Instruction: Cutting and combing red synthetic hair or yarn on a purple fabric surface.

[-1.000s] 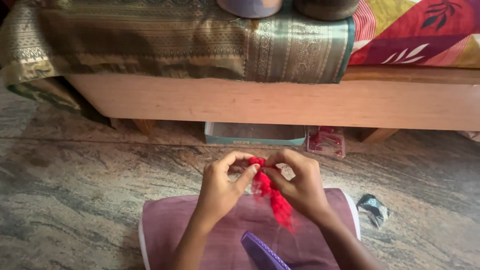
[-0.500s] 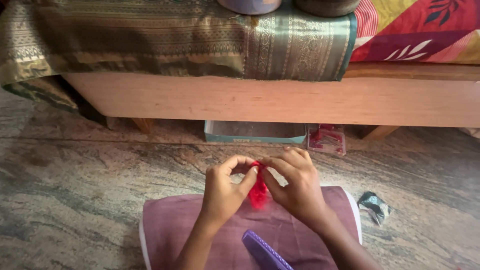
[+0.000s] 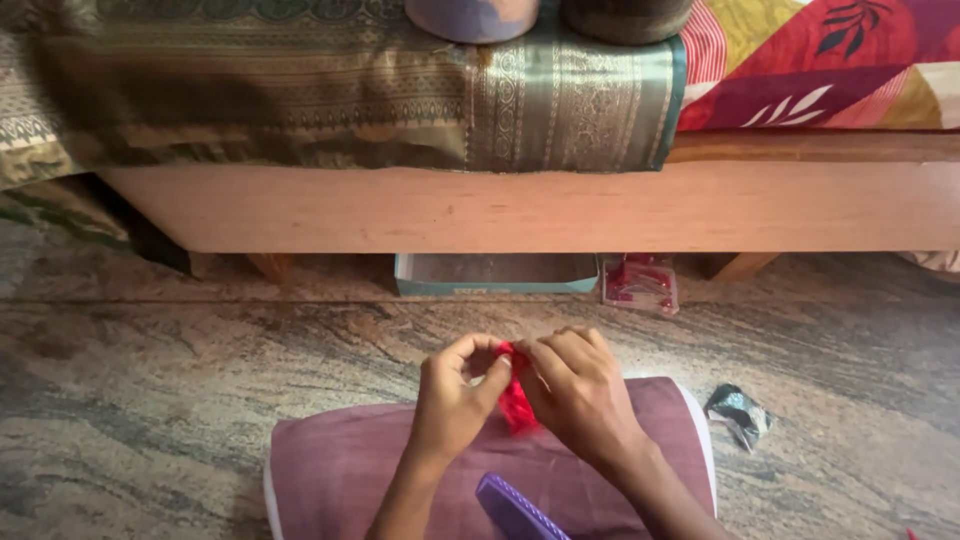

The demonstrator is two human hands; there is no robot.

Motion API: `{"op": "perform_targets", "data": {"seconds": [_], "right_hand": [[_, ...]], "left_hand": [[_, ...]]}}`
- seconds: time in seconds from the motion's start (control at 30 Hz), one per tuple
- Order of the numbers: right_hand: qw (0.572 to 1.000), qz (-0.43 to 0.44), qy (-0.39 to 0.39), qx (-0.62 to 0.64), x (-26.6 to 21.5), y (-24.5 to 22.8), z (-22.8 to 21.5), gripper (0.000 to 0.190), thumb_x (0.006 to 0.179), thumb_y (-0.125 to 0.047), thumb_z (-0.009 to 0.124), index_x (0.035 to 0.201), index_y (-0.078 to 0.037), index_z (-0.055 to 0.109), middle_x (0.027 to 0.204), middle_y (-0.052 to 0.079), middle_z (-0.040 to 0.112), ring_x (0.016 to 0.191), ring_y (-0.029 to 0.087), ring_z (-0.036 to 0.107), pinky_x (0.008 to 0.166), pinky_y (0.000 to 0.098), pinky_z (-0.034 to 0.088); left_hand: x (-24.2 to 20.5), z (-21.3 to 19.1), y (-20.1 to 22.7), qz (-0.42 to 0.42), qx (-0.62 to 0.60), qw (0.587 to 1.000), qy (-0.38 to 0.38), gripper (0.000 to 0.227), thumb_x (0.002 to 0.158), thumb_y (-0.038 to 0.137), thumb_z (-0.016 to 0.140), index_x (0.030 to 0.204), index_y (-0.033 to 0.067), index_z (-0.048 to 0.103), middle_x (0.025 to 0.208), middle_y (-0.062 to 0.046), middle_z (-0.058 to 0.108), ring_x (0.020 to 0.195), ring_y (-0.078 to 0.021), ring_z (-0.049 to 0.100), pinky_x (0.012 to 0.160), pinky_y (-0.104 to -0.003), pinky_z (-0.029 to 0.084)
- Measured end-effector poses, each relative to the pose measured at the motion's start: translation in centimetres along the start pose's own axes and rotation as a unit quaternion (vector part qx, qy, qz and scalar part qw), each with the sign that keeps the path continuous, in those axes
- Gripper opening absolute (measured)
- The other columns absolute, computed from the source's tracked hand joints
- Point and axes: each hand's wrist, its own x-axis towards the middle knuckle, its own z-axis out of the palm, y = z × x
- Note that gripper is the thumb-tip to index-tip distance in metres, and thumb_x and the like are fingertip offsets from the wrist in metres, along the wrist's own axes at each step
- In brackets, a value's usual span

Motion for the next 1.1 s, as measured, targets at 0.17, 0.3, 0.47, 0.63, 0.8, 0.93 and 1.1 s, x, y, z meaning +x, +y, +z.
{"op": "perform_targets", "data": {"seconds": [0.17, 0.3, 0.47, 0.63, 0.8, 0.93, 1.1], "right_hand": [[0.997, -0.047, 0.008, -0.061, -0.9, 0.5, 0.2, 0.024, 0.078, 0.0, 0.075, 0.102, -0.001, 0.072, 0.088, 0.011, 0.071, 0.083, 0.028, 0.066, 0.074, 0.04, 0.054], [0.989, 0.121, -0.006, 0.079, -1.9, 1.3, 0.4, 0.016, 0.085, 0.001, 0.072, 0.101, -0.002, 0.075, 0.089, 0.01, 0.077, 0.079, 0.019, 0.074, 0.07, 0.0295, 0.059], [0.882, 0.311, -0.029, 0.353, -4.6, 3.8, 1.6, 0.013, 0.091, 0.001, 0.067, 0.101, 0.001, 0.075, 0.087, 0.008, 0.078, 0.077, 0.014, 0.074, 0.073, 0.0274, 0.06], [0.696, 0.373, -0.064, 0.61, -5.9, 5.0, 1.5, 0.011, 0.092, -0.002, 0.065, 0.102, 0.0, 0.069, 0.097, 0.005, 0.07, 0.093, 0.015, 0.062, 0.09, 0.0321, 0.047], [0.642, 0.35, -0.101, 0.675, -7.5, 6.5, 0.7, 0.015, 0.088, -0.012, 0.067, 0.098, -0.001, 0.066, 0.1, 0.006, 0.064, 0.099, 0.018, 0.055, 0.096, 0.0349, 0.039], [0.686, 0.299, -0.132, 0.65, -8.9, 7.3, -0.7, 0.02, 0.081, -0.016, 0.066, 0.097, -0.004, 0.064, 0.105, 0.006, 0.058, 0.105, 0.02, 0.052, 0.098, 0.036, 0.036], [0.739, 0.277, -0.126, 0.601, -10.0, 8.4, -1.6, 0.014, 0.081, -0.005, 0.067, 0.094, -0.006, 0.063, 0.111, 0.006, 0.057, 0.114, 0.022, 0.053, 0.105, 0.0407, 0.038]], "left_hand": [[-0.1, 0.0, 1.6, -0.02, -0.01, 0.998, -0.066, 0.013, 0.085, 0.007, 0.079, 0.091, -0.0017, 0.072, 0.081, -0.003, 0.074, 0.074, -0.0055, 0.069, 0.074, -0.025, 0.063], [-0.5, -0.4, 1.6, 0.033, 0.047, 0.995, -0.081, 0.005, 0.086, 0.003, 0.074, 0.09, -0.0012, 0.074, 0.082, -0.003, 0.077, 0.079, -0.0052, 0.07, 0.075, -0.024, 0.059], [-0.2, -0.3, -3.1, -0.033, -0.024, 0.997, -0.058, 0.003, 0.091, 0.0, 0.068, 0.089, -0.0003, 0.07, 0.08, -0.003, 0.068, 0.074, -0.0062, 0.06, 0.066, -0.025, 0.049], [-0.2, 1.9, -5.0, -0.14, -0.358, 0.921, -0.057, 0.004, 0.097, 0.004, 0.056, 0.096, 0.0055, 0.06, 0.091, -0.006, 0.069, 0.082, -0.0139, 0.064, 0.077, -0.029, 0.054], [-0.5, 3.4, -3.3, -0.191, -0.384, 0.9, -0.077, 0.005, 0.098, 0.006, 0.054, 0.101, 0.0061, 0.058, 0.098, -0.008, 0.069, 0.088, -0.0148, 0.066, 0.078, -0.03, 0.055], [-0.8, 4.3, -3.6, -0.186, -0.379, 0.899, -0.119, 0.008, 0.1, 0.008, 0.054, 0.107, 0.0066, 0.055, 0.103, -0.009, 0.069, 0.09, -0.015, 0.066, 0.076, -0.03, 0.052], [-0.6, 4.8, -4.0, -0.196, -0.436, 0.875, -0.075, 0.009, 0.099, 0.006, 0.052, 0.108, 0.007, 0.055, 0.099, -0.007, 0.068, 0.091, -0.015, 0.067, 0.087, -0.031, 0.057]]}}
